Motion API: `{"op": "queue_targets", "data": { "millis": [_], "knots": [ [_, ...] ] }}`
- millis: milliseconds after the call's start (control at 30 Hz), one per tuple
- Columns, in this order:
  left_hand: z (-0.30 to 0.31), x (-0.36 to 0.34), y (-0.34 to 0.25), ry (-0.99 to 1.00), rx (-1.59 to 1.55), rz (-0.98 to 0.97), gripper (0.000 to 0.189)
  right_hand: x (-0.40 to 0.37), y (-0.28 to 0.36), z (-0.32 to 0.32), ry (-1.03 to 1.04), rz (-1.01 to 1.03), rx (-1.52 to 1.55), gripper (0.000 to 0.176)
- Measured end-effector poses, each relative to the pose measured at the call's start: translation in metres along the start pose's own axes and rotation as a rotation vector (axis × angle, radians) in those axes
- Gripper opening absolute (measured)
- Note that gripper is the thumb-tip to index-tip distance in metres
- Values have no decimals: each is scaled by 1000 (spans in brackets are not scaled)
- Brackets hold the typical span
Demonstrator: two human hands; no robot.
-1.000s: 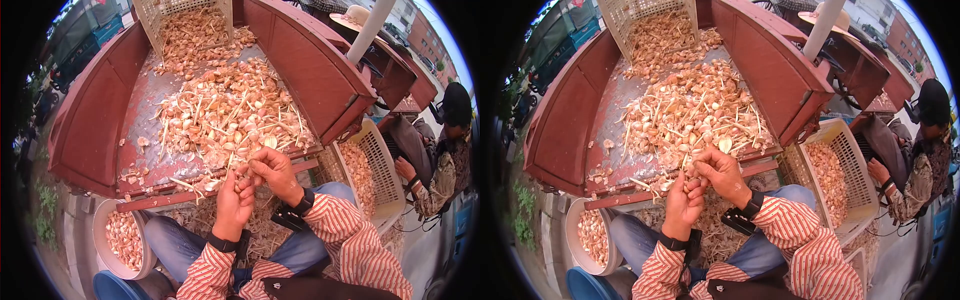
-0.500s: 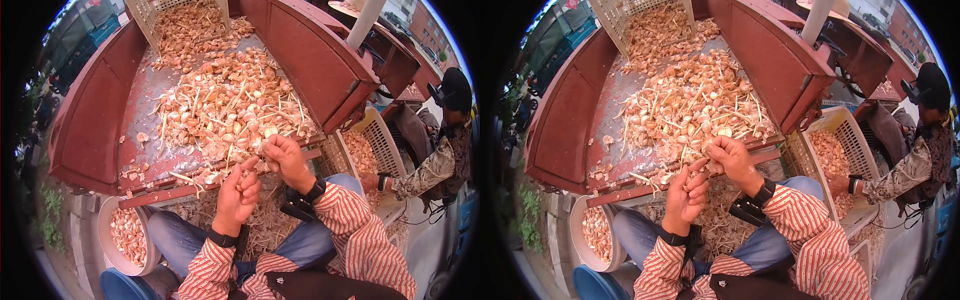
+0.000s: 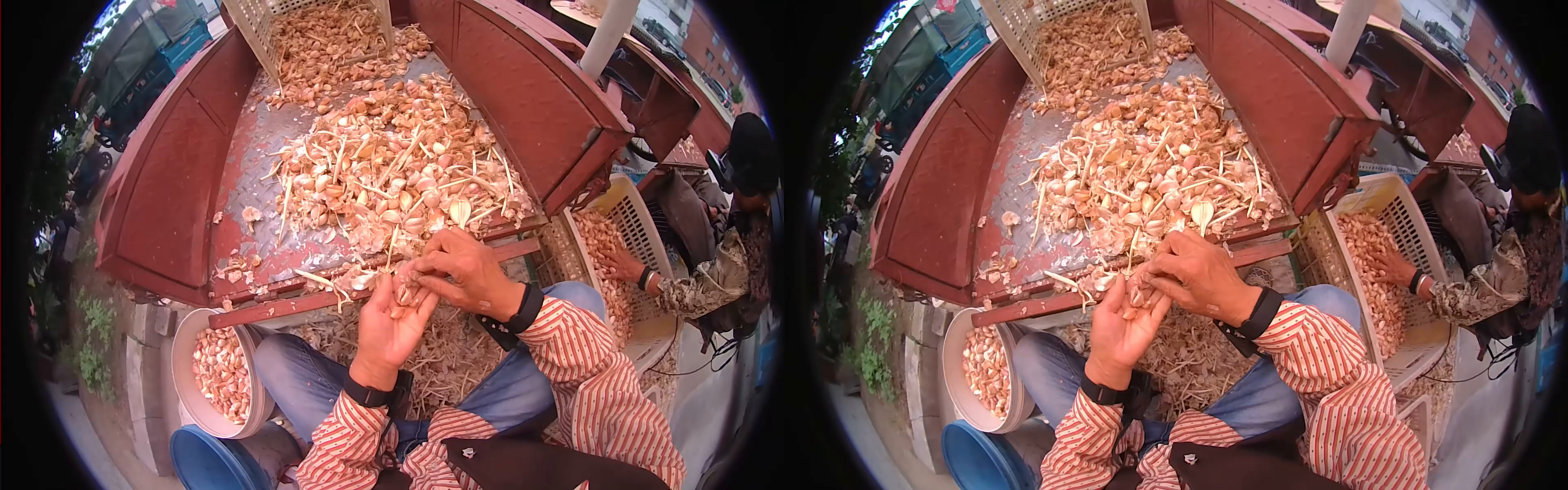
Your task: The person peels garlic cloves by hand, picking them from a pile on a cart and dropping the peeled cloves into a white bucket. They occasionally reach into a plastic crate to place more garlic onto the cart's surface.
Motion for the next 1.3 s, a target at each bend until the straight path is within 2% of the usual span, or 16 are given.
{"op": "queue_targets", "data": {
  "millis": [33, 133, 233, 400, 467, 500, 533, 633, 700, 767, 800, 900, 933, 1033, 1133, 1300],
  "knots": [
    [2, 0, 1, 23, -12, 8, 43, 0, -2, -2, 5, 6, 0, 14],
    [8, -3, 2, -126, 97, 37, 38, -2, -13, -7, -3, -50, 96, 9],
    [8, -2, 3, -100, 200, 66, 33, -7, -22, -8, -20, -174, 236, 10],
    [1, 2, 3, -144, 588, -33, 28, -13, -25, -8, -7, -247, 264, 13],
    [2, 2, 1, -215, 705, -54, 27, -15, -30, -10, 8, -380, 473, 13],
    [4, 2, 2, -185, 606, -26, 27, -16, -33, -11, 14, -444, 581, 13],
    [7, 2, 1, -157, 508, 3, 27, -20, -39, -14, 26, -559, 827, 11],
    [11, 3, 1, -91, 235, 108, 27, -21, -45, -6, -144, -582, 1289, 10],
    [11, 1, 2, -55, 107, 145, 27, -22, -53, 7, -128, -567, 1203, 12],
    [5, -4, 2, -134, 116, 140, 27, -22, -58, 11, -109, -552, 1128, 14],
    [1, -7, 2, -146, 120, 139, 27, -14, -42, 16, -71, -415, 765, 12],
    [2, -14, -7, -83, 175, 114, 24, -13, -22, 1, -48, -103, 142, 10],
    [0, -17, -9, -83, 235, 84, 23, -14, -16, 0, -99, -158, 130, 10],
    [-8, -26, -13, -191, 467, -40, 19, -7, -4, 4, 23, -113, 261, 12],
    [-14, -29, -15, -267, 677, -176, 17, -1, 18, -2, 69, 109, 163, 13],
    [-17, -26, -16, -340, 975, -288, 16, -4, 17, -10, 65, 55, 51, 11]
  ]
}}
Point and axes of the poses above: each hand's wrist, its own x-axis towards the middle knuckle, its own z-axis out of the back of the hand, y = z × x, the point moved 5 cm from there along x, towards the middle knuckle, and after that the axes turned 9 degrees about x, right-handed, at the moved point
